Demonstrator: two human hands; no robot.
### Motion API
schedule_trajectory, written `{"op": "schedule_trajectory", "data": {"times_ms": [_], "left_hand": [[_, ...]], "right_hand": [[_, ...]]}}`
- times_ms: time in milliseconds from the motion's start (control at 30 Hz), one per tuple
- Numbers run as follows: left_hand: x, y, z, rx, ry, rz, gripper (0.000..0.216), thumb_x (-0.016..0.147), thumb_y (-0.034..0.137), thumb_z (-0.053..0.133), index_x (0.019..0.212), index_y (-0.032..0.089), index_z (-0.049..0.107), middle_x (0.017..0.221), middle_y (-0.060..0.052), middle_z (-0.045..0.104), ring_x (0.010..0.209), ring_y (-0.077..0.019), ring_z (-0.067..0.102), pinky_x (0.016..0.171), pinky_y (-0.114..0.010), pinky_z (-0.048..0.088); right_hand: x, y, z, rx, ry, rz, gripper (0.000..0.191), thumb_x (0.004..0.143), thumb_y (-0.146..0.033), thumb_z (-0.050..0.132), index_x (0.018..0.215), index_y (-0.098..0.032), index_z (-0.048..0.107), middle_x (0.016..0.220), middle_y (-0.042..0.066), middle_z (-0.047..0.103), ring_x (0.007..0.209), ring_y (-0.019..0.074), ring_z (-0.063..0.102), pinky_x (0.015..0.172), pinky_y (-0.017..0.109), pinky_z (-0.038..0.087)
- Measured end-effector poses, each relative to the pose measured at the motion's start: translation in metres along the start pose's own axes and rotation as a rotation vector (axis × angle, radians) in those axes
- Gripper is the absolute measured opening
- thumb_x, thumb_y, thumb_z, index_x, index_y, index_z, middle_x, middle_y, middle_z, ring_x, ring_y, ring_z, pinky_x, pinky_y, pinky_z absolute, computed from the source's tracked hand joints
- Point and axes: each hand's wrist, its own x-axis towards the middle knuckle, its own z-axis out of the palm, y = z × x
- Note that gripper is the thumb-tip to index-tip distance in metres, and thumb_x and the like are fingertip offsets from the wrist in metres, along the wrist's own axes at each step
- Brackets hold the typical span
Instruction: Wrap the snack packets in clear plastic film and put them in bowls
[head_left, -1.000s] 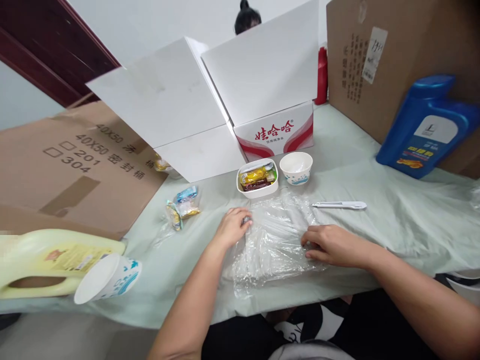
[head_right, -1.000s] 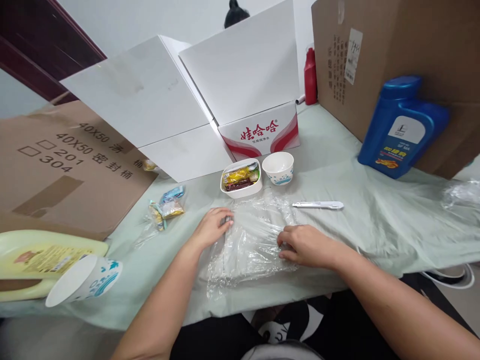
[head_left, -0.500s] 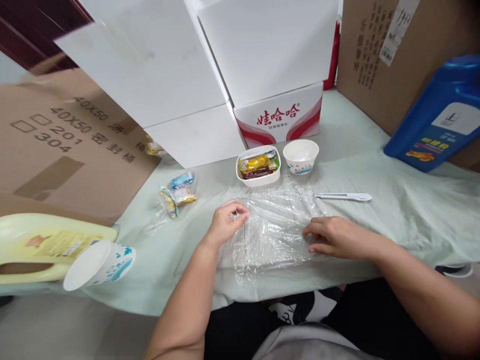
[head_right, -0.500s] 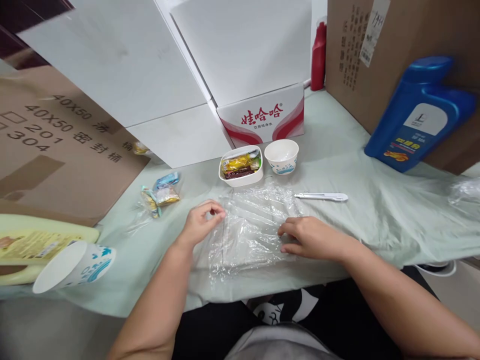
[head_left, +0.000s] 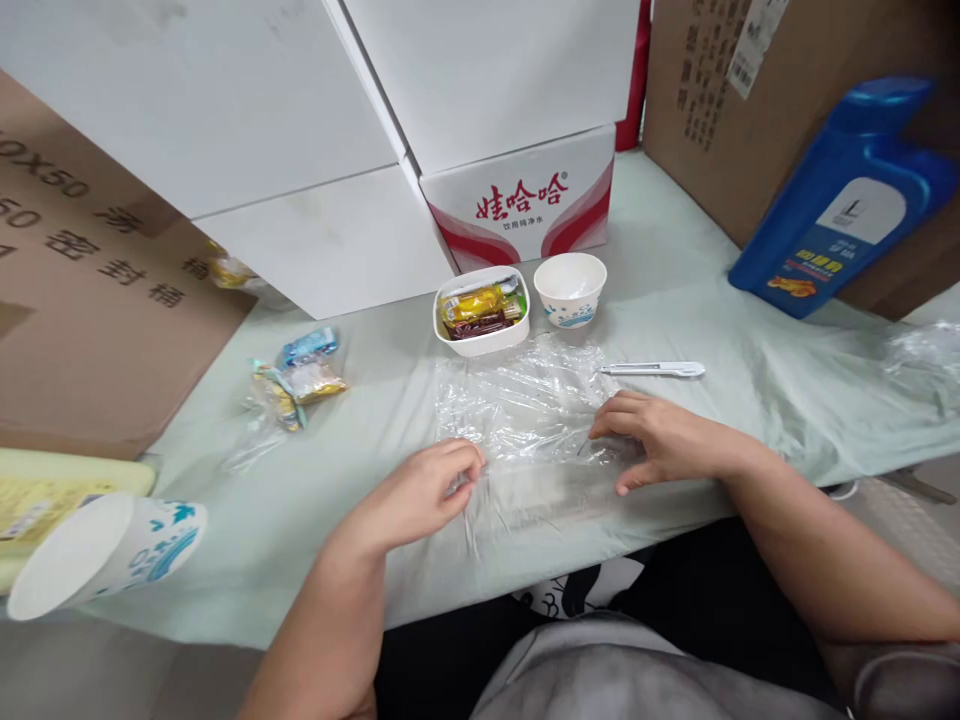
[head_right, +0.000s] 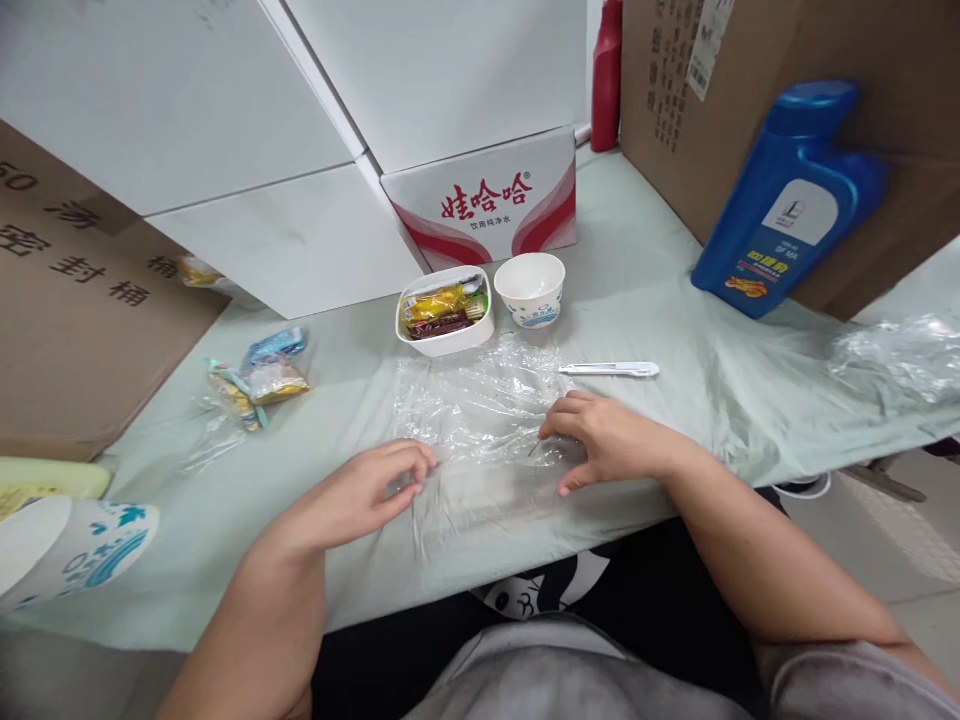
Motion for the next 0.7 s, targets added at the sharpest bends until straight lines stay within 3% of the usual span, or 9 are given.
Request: {"op": "schedule_trajectory", "data": {"times_ms": [67,133,200,333,500,567,633,700], "left_hand": [[-0.001,-0.008,-0.005,-0.068,0.030,-0.058,0.011,0.078,0.013,0.045,0.079,0.022,0.050,0.091,0.000,0.063,0.083,-0.0160,0.060,0.073,-0.027,0.047],[0.000,-0.014,-0.006,-0.095,0.059,-0.109,0.010,0.078,0.015,0.045,0.080,0.022,0.051,0.086,0.000,0.064,0.078,-0.0156,0.060,0.070,-0.026,0.047],[0.001,-0.019,-0.006,-0.097,0.100,-0.143,0.010,0.077,0.018,0.047,0.083,0.022,0.054,0.082,0.000,0.064,0.075,-0.0161,0.060,0.070,-0.027,0.047],[0.001,-0.021,-0.006,-0.128,0.147,-0.216,0.015,0.076,0.023,0.051,0.089,0.023,0.059,0.085,-0.001,0.067,0.076,-0.0170,0.063,0.067,-0.026,0.048],[-0.009,-0.009,-0.012,-0.480,-0.285,-0.270,0.009,0.081,0.030,0.054,0.081,0.022,0.056,0.067,0.001,0.064,0.066,-0.0174,0.067,0.058,-0.024,0.047],[-0.010,-0.004,-0.014,-0.556,-0.341,-0.287,0.014,0.082,0.035,0.056,0.079,0.021,0.055,0.064,0.002,0.062,0.063,-0.0172,0.067,0.056,-0.024,0.047],[-0.010,-0.003,-0.015,-0.591,-0.278,-0.300,0.017,0.081,0.038,0.058,0.081,0.021,0.056,0.063,0.003,0.061,0.059,-0.0165,0.066,0.056,-0.025,0.048],[-0.006,-0.007,-0.015,-0.583,-0.136,-0.294,0.019,0.080,0.040,0.060,0.082,0.021,0.057,0.064,0.002,0.061,0.059,-0.0161,0.065,0.058,-0.027,0.050]], "right_hand": [[0.000,0.001,0.001,-0.037,-0.010,-0.032,0.056,0.074,-0.048,0.074,0.121,-0.019,0.060,0.117,0.011,0.061,0.109,0.0275,0.053,0.094,0.041,0.043],[0.000,0.002,0.005,-0.062,0.037,-0.017,0.041,0.081,-0.036,0.066,0.117,-0.019,0.060,0.114,0.011,0.062,0.106,0.0256,0.055,0.092,0.039,0.044],[0.001,0.003,0.009,-0.076,0.111,0.039,0.023,0.089,-0.024,0.052,0.109,-0.018,0.061,0.105,0.010,0.065,0.097,0.0225,0.058,0.086,0.036,0.045],[-0.001,0.002,0.006,0.007,0.126,0.180,0.021,0.094,-0.021,0.041,0.103,-0.019,0.059,0.086,0.005,0.069,0.074,0.0174,0.062,0.071,0.030,0.045],[-0.009,-0.006,-0.007,0.308,-0.144,0.223,0.027,0.099,-0.033,0.037,0.087,-0.020,0.058,0.070,0.000,0.069,0.063,0.0138,0.063,0.063,0.026,0.046],[-0.010,-0.007,-0.008,0.363,-0.156,0.259,0.032,0.099,-0.038,0.037,0.083,-0.020,0.057,0.068,0.000,0.068,0.061,0.0136,0.063,0.061,0.026,0.046],[-0.010,-0.006,-0.006,0.354,-0.089,0.295,0.035,0.098,-0.043,0.037,0.084,-0.020,0.060,0.068,0.001,0.067,0.060,0.0140,0.061,0.059,0.026,0.045],[-0.007,-0.003,-0.003,0.281,0.072,0.306,0.038,0.097,-0.047,0.039,0.085,-0.019,0.062,0.073,0.003,0.068,0.064,0.0151,0.061,0.061,0.027,0.045]]}}
